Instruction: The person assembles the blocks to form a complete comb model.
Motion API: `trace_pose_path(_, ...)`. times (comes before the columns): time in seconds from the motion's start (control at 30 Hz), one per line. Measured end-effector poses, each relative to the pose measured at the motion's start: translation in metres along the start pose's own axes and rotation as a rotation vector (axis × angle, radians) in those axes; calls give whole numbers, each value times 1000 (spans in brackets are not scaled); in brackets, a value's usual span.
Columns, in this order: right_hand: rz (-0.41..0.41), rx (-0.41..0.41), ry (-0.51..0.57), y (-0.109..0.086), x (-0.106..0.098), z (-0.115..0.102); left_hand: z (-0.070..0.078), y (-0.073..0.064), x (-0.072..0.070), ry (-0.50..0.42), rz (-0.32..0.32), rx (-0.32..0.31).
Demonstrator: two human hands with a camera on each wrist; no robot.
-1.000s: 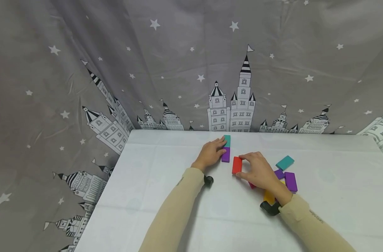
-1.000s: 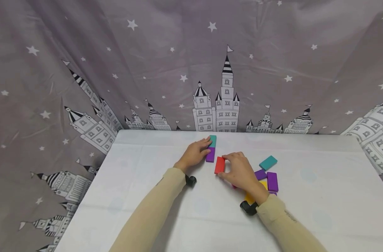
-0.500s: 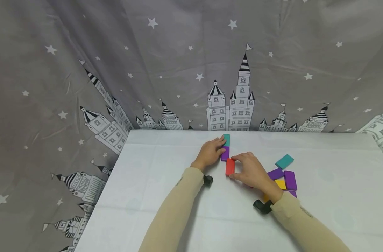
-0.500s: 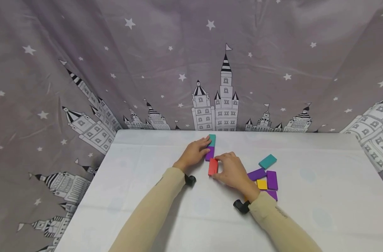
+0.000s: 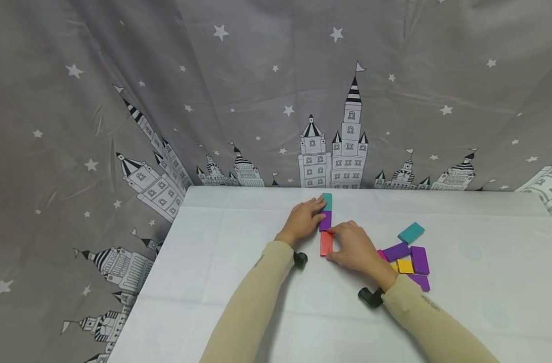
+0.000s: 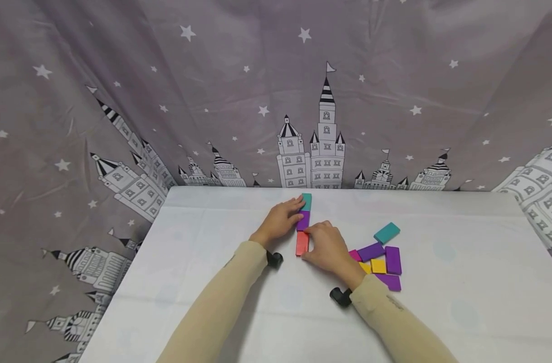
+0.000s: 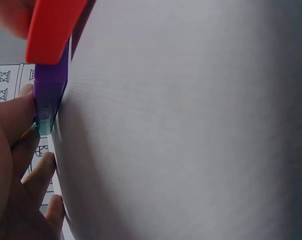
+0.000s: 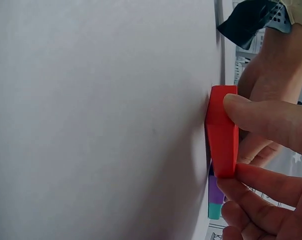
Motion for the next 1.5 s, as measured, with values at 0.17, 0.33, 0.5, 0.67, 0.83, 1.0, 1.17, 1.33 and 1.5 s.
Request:
trace_pose_path(0.17,-22,18,-10,2,3,-2,0,1,0,-2,1,0)
trace_pose_path(0.33,-35,31,-21,0,5,-2,-2,1,1,7,3,-2)
trace_pose_path(0.5,-25,39,-38,-3,6,-2,-1,1,1,-7,2,-5)
trace_pose_path(0.67,-20,46,-52,-4,6,-3,0,1,0,-7,0,3)
trace_pose_path(0.83,-22,61,-47,-2,6,-5,0,0,-1,-1,-4,0)
trace_pose_path(1.0,-22,62,-47,0,6,-5,0,0,-1,-8,-6,-4)
trace_pose_path(1.17,-24,72,-46,0,5,-4,1,1,1,3,-6,-13)
trace_pose_path(1.33,-21,91,-46,0,5,-6,0,1,1,3,-7,-12)
trace_pose_path(1.5,-32,123,-48,0,6,-7,-1,2,1,-7,2,-4)
Point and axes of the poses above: each hand's wrist, its own y-axis towards the middle knuckle, its own x-axis out of the palm, z = x × y, the point moved 3 cm from there along y, towards the middle knuckle, and after that the axes turned 8 degrees about -y, right-handed, at the moved point
